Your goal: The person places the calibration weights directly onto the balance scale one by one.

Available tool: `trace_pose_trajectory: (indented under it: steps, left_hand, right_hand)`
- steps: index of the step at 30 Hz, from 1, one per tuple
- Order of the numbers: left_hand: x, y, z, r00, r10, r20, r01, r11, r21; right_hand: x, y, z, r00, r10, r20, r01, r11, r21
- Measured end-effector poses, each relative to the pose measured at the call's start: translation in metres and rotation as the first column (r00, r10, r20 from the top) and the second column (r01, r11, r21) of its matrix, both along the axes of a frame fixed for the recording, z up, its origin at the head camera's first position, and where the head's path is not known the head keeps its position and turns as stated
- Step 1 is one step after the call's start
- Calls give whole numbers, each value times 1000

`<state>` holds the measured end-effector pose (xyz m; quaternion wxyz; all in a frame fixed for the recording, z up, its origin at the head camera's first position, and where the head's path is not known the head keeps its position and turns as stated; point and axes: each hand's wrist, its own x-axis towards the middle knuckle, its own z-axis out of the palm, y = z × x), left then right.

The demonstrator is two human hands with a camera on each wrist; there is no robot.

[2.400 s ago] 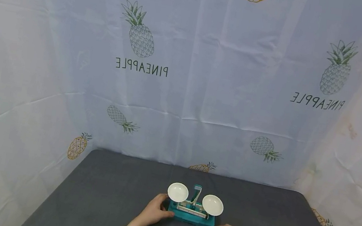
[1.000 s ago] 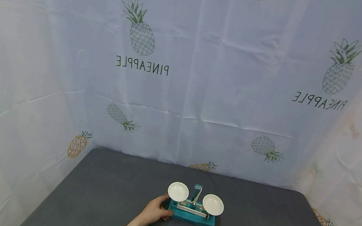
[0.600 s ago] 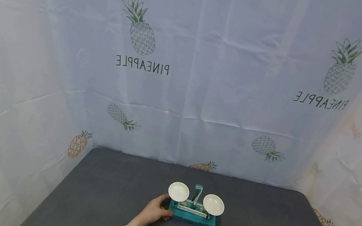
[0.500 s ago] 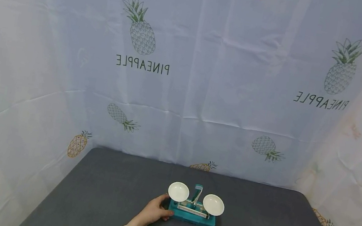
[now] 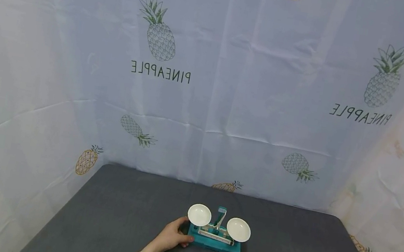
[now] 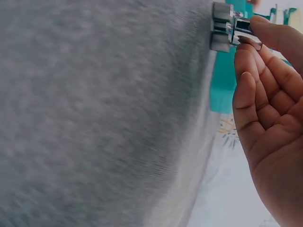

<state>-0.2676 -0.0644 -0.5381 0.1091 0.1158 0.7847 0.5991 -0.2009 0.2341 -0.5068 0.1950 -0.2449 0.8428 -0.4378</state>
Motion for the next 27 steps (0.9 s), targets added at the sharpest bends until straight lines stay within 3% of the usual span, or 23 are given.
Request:
trace_pose_trajectory:
  steps: [3,9,14,18,27]
  left_hand:
    - [0,0,0,1000,-1,-2,1,1000,8]
    - [1,0,-1,1000,-1,4,0,1000,16]
    - [0,0,0,1000,-1,0,1,1000,5]
    - [0,-1,0,1000,-3,-4,3,1000,8]
    - [1,-1,1,1000,-4,0,4,1000,18]
  right_hand:
    - [0,1,8,1000,-16,-25,17,1000,19]
    - [0,1,25,982,-39,-184,46,998,36]
    - [-3,2,38,937,-78,-340,86,996,8]
    - [-8,1,47,886,-133,-444,148,989,-1]
    - [-23,-1,57,847,-239,-475,284,959,24]
